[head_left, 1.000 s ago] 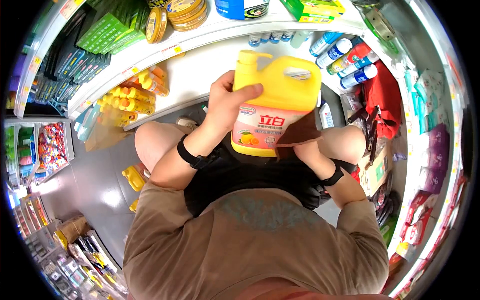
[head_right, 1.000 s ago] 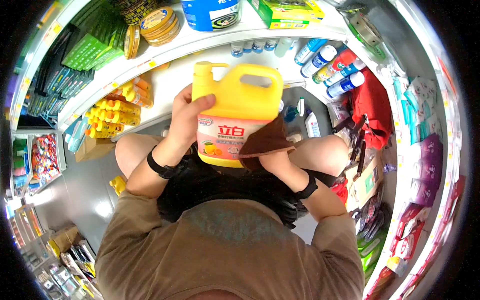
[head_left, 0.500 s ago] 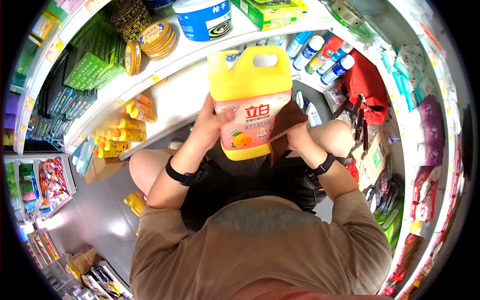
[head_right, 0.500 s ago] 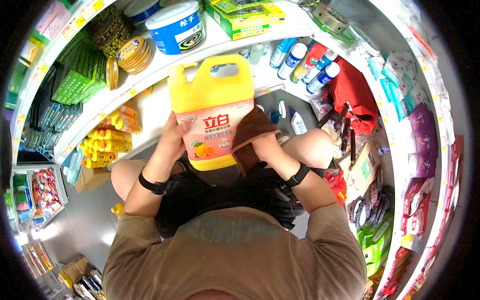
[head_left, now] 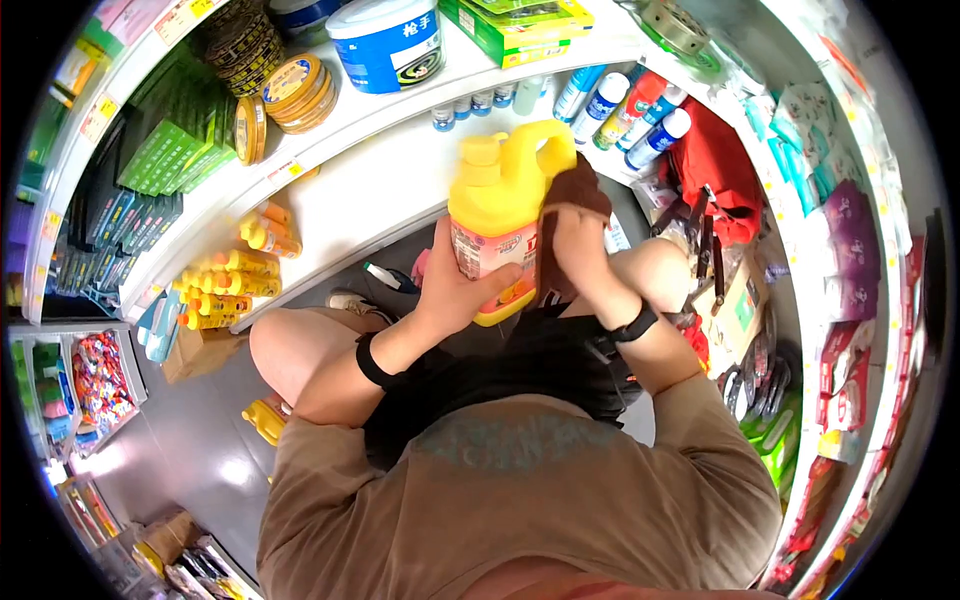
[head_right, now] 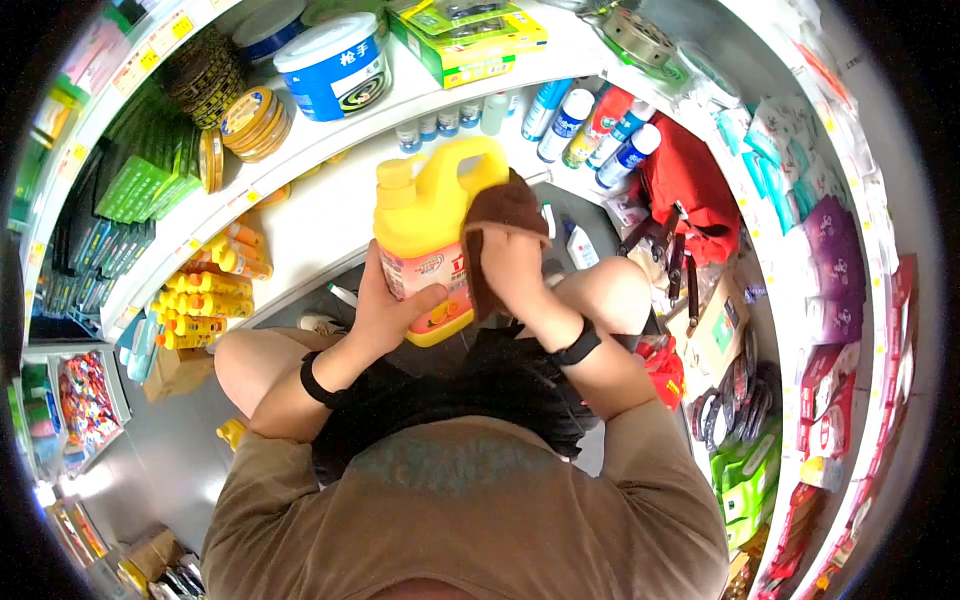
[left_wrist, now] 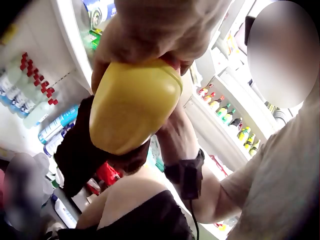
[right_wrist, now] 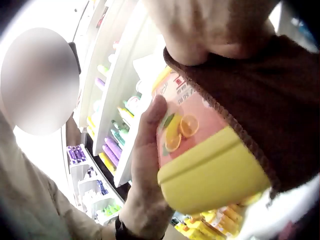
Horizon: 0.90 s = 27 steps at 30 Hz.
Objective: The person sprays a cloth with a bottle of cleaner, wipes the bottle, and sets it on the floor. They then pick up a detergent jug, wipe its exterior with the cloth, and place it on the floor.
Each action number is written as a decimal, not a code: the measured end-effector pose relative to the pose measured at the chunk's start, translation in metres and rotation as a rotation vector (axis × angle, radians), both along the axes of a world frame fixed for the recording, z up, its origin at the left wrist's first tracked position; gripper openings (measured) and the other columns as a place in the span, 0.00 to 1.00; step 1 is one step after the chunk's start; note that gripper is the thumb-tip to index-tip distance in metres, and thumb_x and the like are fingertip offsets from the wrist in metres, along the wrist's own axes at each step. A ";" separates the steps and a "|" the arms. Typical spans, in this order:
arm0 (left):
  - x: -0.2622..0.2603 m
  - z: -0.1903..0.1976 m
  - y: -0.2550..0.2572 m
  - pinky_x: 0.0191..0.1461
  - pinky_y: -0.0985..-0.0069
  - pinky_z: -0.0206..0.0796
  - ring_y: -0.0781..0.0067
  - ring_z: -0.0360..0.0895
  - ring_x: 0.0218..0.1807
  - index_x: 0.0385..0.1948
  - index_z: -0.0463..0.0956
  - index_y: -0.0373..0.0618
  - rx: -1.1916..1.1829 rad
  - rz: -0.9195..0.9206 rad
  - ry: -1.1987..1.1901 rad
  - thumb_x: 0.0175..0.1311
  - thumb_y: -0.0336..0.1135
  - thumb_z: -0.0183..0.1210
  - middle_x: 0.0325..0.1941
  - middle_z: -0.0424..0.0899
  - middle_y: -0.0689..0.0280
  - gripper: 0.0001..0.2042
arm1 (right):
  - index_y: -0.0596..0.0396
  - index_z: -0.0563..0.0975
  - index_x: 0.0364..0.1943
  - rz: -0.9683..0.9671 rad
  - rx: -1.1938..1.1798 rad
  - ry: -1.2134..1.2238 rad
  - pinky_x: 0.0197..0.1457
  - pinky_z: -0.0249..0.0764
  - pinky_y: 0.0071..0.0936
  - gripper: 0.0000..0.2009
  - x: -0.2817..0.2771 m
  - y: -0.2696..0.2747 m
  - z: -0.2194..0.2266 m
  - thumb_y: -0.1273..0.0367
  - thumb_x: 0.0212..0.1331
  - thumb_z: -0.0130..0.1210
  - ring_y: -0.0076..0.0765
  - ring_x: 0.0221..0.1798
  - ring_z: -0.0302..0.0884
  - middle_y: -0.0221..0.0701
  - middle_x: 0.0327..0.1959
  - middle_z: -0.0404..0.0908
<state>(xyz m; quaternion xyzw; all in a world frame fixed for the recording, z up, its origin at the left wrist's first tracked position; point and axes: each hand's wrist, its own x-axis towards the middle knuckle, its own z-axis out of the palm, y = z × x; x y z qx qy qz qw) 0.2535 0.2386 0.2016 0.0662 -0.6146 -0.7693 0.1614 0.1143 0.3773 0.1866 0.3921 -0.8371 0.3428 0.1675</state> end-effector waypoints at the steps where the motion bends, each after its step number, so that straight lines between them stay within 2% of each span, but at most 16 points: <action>1: 0.000 0.001 -0.006 0.62 0.71 0.68 0.71 0.75 0.59 0.60 0.60 0.38 -0.064 0.017 -0.022 0.53 0.29 0.72 0.57 0.76 0.60 0.34 | 0.56 0.84 0.35 -0.056 0.195 0.086 0.39 0.76 0.44 0.10 0.011 -0.001 0.000 0.74 0.54 0.51 0.54 0.36 0.81 0.43 0.35 0.84; 2: 0.000 0.001 -0.011 0.62 0.71 0.68 0.71 0.75 0.58 0.59 0.60 0.38 -0.129 0.033 -0.046 0.53 0.29 0.72 0.56 0.76 0.59 0.34 | 0.59 0.82 0.39 -0.042 0.483 0.140 0.45 0.76 0.45 0.10 0.023 -0.005 -0.008 0.73 0.56 0.51 0.57 0.42 0.81 0.46 0.39 0.83; 3: 0.001 0.002 -0.013 0.62 0.71 0.68 0.71 0.75 0.58 0.59 0.60 0.38 -0.136 0.040 -0.043 0.52 0.29 0.72 0.55 0.77 0.59 0.34 | 0.60 0.81 0.42 -0.004 0.185 0.106 0.49 0.75 0.46 0.11 0.037 -0.014 0.006 0.72 0.57 0.51 0.59 0.46 0.80 0.48 0.42 0.82; 6: 0.000 0.007 -0.012 0.60 0.71 0.68 0.70 0.76 0.57 0.58 0.61 0.38 -0.146 0.049 -0.030 0.51 0.30 0.73 0.53 0.78 0.59 0.34 | 0.61 0.79 0.49 0.074 -0.220 -0.175 0.58 0.72 0.45 0.15 0.044 -0.023 0.028 0.70 0.59 0.54 0.62 0.56 0.75 0.53 0.51 0.78; 7: 0.002 0.012 -0.010 0.60 0.71 0.69 0.70 0.76 0.56 0.58 0.61 0.38 -0.145 0.050 -0.032 0.50 0.31 0.73 0.52 0.78 0.59 0.34 | 0.61 0.79 0.49 0.086 -0.274 -0.264 0.58 0.72 0.45 0.15 0.039 -0.025 0.026 0.70 0.59 0.55 0.61 0.56 0.75 0.53 0.51 0.78; 11: 0.010 0.017 -0.004 0.57 0.70 0.69 0.69 0.77 0.52 0.56 0.63 0.38 -0.251 0.033 -0.101 0.49 0.34 0.74 0.50 0.79 0.59 0.34 | 0.59 0.81 0.38 0.079 -0.073 -0.037 0.49 0.75 0.43 0.09 0.023 -0.013 0.025 0.71 0.60 0.52 0.53 0.45 0.81 0.47 0.39 0.83; 13: 0.012 0.012 0.000 0.58 0.69 0.69 0.69 0.77 0.53 0.58 0.62 0.39 -0.276 -0.002 -0.140 0.48 0.34 0.75 0.51 0.78 0.59 0.36 | 0.53 0.83 0.29 0.044 -0.125 -0.240 0.40 0.77 0.44 0.10 0.025 -0.013 0.043 0.72 0.58 0.49 0.51 0.33 0.83 0.41 0.29 0.84; 16: 0.015 0.012 0.000 0.57 0.69 0.69 0.69 0.77 0.52 0.56 0.64 0.38 -0.302 -0.004 -0.149 0.48 0.35 0.75 0.50 0.78 0.58 0.34 | 0.48 0.85 0.28 -0.038 0.107 -0.203 0.37 0.75 0.52 0.10 0.040 -0.003 0.018 0.70 0.56 0.50 0.50 0.32 0.83 0.41 0.28 0.84; 17: 0.015 0.013 -0.001 0.55 0.70 0.70 0.68 0.78 0.51 0.54 0.65 0.38 -0.311 0.005 -0.146 0.48 0.35 0.75 0.49 0.79 0.57 0.33 | 0.49 0.84 0.33 -0.060 0.189 -0.158 0.43 0.72 0.57 0.09 0.054 -0.012 0.029 0.69 0.55 0.52 0.54 0.40 0.80 0.42 0.34 0.83; 19: 0.012 0.017 -0.003 0.56 0.70 0.69 0.68 0.78 0.52 0.53 0.65 0.38 -0.299 0.075 -0.144 0.49 0.35 0.75 0.49 0.79 0.57 0.32 | 0.51 0.83 0.44 -0.099 0.348 -0.061 0.55 0.66 0.67 0.13 0.084 -0.031 0.051 0.68 0.55 0.55 0.62 0.55 0.75 0.44 0.47 0.81; 20: 0.011 0.018 -0.003 0.56 0.70 0.69 0.68 0.78 0.52 0.53 0.65 0.38 -0.290 0.108 -0.144 0.49 0.35 0.75 0.50 0.79 0.57 0.32 | 0.52 0.81 0.48 0.000 0.107 0.005 0.60 0.63 0.65 0.17 0.085 -0.031 0.051 0.68 0.53 0.57 0.63 0.59 0.71 0.44 0.52 0.79; 21: 0.011 0.012 -0.002 0.56 0.70 0.69 0.67 0.78 0.53 0.53 0.65 0.39 -0.292 0.129 -0.033 0.50 0.34 0.75 0.50 0.79 0.56 0.31 | 0.53 0.78 0.53 0.116 -0.105 0.090 0.65 0.59 0.64 0.21 0.086 -0.031 0.050 0.68 0.51 0.60 0.63 0.62 0.68 0.44 0.57 0.76; 23: 0.012 0.011 -0.003 0.55 0.70 0.69 0.68 0.78 0.53 0.53 0.65 0.39 -0.290 0.116 0.001 0.50 0.34 0.75 0.50 0.79 0.56 0.31 | 0.55 0.73 0.60 0.376 0.052 0.196 0.70 0.53 0.63 0.30 0.072 -0.018 0.045 0.68 0.48 0.64 0.62 0.66 0.63 0.44 0.62 0.71; 26: 0.016 0.012 0.000 0.54 0.70 0.69 0.66 0.79 0.51 0.52 0.65 0.39 -0.323 0.131 -0.008 0.49 0.35 0.75 0.49 0.80 0.57 0.31 | 0.55 0.75 0.58 0.319 0.018 -0.052 0.67 0.62 0.55 0.29 0.075 -0.017 0.036 0.69 0.46 0.65 0.57 0.63 0.69 0.43 0.58 0.75; 27: 0.017 0.013 0.001 0.54 0.69 0.70 0.66 0.79 0.51 0.52 0.65 0.39 -0.342 0.143 -0.027 0.49 0.35 0.76 0.49 0.80 0.57 0.32 | 0.55 0.76 0.55 0.284 -0.049 -0.171 0.64 0.65 0.51 0.27 0.076 -0.021 0.049 0.69 0.45 0.66 0.55 0.60 0.72 0.43 0.55 0.76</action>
